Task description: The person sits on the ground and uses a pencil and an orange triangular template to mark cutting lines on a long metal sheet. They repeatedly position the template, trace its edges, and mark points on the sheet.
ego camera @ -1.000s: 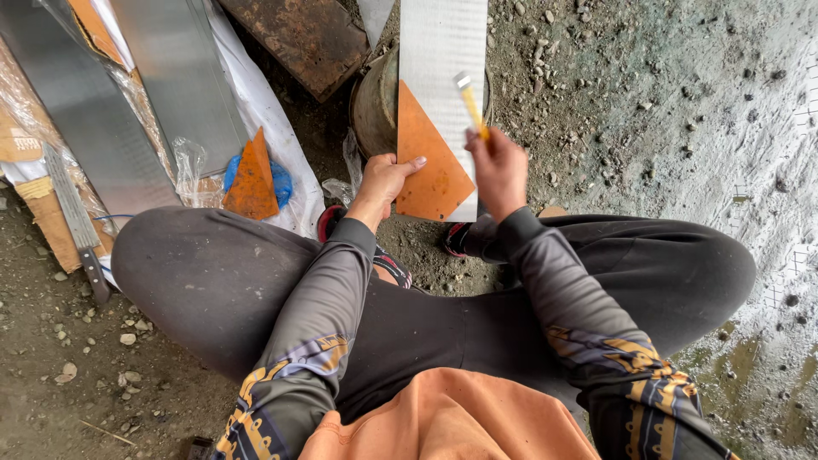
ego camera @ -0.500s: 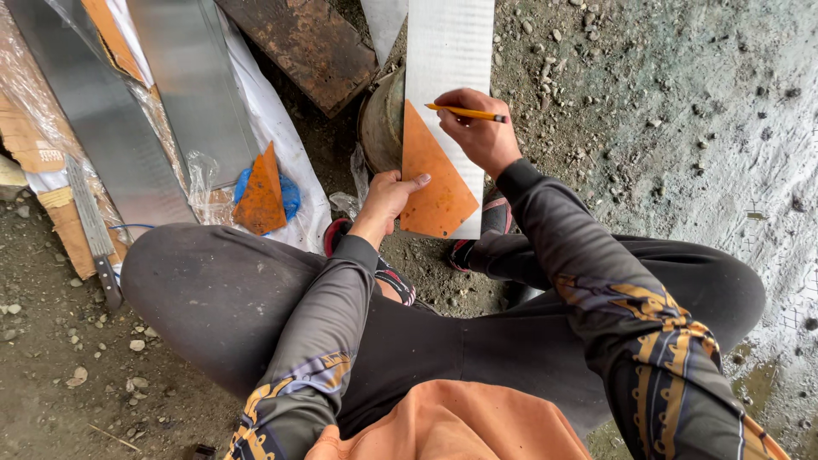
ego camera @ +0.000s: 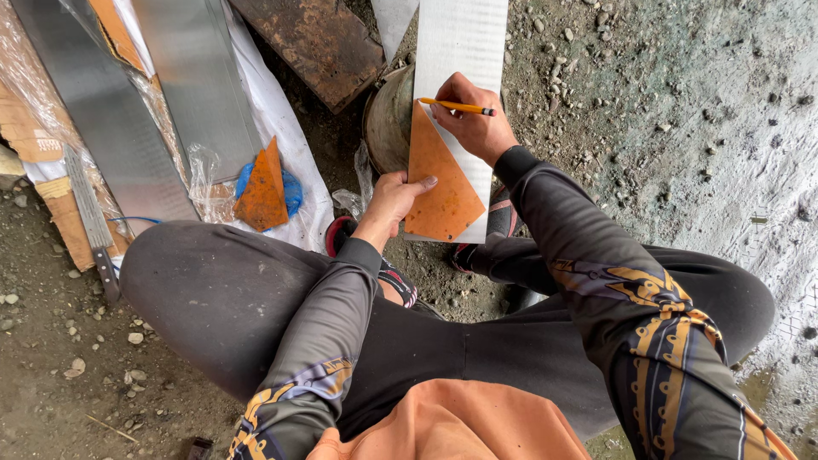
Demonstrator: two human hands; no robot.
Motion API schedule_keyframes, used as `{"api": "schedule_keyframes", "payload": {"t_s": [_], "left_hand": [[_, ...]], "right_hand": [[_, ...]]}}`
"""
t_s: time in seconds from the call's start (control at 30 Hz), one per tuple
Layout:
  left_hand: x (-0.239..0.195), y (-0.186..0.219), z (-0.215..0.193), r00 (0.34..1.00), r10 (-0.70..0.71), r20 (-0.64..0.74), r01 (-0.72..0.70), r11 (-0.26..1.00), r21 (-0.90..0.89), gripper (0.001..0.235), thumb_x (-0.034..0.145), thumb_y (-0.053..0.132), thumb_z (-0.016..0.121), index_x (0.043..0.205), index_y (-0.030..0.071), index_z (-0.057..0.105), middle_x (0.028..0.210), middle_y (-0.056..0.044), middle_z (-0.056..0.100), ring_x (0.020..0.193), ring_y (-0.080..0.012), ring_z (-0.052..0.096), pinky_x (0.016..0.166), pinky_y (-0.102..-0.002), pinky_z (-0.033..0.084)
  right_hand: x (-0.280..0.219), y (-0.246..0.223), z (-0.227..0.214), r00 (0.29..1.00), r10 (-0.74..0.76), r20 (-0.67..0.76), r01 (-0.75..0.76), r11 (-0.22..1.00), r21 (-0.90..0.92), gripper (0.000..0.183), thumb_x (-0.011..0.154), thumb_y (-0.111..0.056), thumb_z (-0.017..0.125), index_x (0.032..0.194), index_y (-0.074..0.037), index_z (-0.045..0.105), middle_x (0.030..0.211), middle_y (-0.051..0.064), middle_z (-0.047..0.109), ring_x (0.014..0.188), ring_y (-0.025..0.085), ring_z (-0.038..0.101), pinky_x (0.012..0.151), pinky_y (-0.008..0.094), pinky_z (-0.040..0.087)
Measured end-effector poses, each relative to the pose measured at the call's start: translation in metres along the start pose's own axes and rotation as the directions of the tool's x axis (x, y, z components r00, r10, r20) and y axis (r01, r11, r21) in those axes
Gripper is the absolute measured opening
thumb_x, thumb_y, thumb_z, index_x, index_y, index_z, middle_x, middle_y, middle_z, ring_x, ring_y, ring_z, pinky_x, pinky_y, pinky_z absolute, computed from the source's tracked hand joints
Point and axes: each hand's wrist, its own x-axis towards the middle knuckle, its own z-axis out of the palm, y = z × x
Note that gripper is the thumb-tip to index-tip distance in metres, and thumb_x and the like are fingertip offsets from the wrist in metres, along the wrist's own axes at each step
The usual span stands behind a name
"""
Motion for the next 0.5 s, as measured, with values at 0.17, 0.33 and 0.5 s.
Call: {"api": "schedule_keyframes", "payload": {"t_s": [0.17, 0.33, 0.5], "left_hand": [[-0.003, 0.005, 0.002, 1.0, -0.024, 0.004, 0.024, 1.0, -0.017, 0.037, 0.086, 0.025, 0.078, 0.111, -0.003, 0.074, 0.103, -0.016, 0.078, 0.09, -0.0229, 0.075, 0.077, -0.039, 0.058], [-0.001, 0.007, 0.0, 1.0, -0.029, 0.003, 0.029, 0.999, 0.015, 0.037, 0.088, 0.024, 0.079, 0.112, -0.003, 0.073, 0.105, -0.016, 0.078, 0.092, -0.0217, 0.075, 0.079, -0.038, 0.058], [-0.001, 0.006, 0.002, 0.999, 0.004, 0.032, -0.003, 1.0, -0.031, 0.038, 0.087, 0.024, 0.078, 0.112, -0.004, 0.073, 0.105, -0.015, 0.078, 0.091, -0.021, 0.074, 0.077, -0.037, 0.058]], "right_hand": [[0.0, -0.009, -0.007, 0.998, -0.03, 0.056, 0.032, 0.999, -0.017, 0.019, 0.101, -0.013, 0.073, 0.098, -0.001, 0.059, 0.085, 0.011, 0.073, 0.072, 0.02, 0.072, 0.063, 0.033, 0.056], [-0.012, -0.018, -0.017, 0.993, 0.006, 0.121, 0.006, 0.995, -0.1, 0.02, 0.1, -0.015, 0.072, 0.096, -0.001, 0.059, 0.081, 0.012, 0.07, 0.068, 0.023, 0.069, 0.061, 0.036, 0.053], [-0.051, -0.025, -0.027, 0.988, 0.027, 0.154, -0.001, 0.986, -0.168, 0.022, 0.099, -0.017, 0.071, 0.095, -0.001, 0.057, 0.08, 0.013, 0.069, 0.067, 0.027, 0.067, 0.062, 0.039, 0.053]]}}
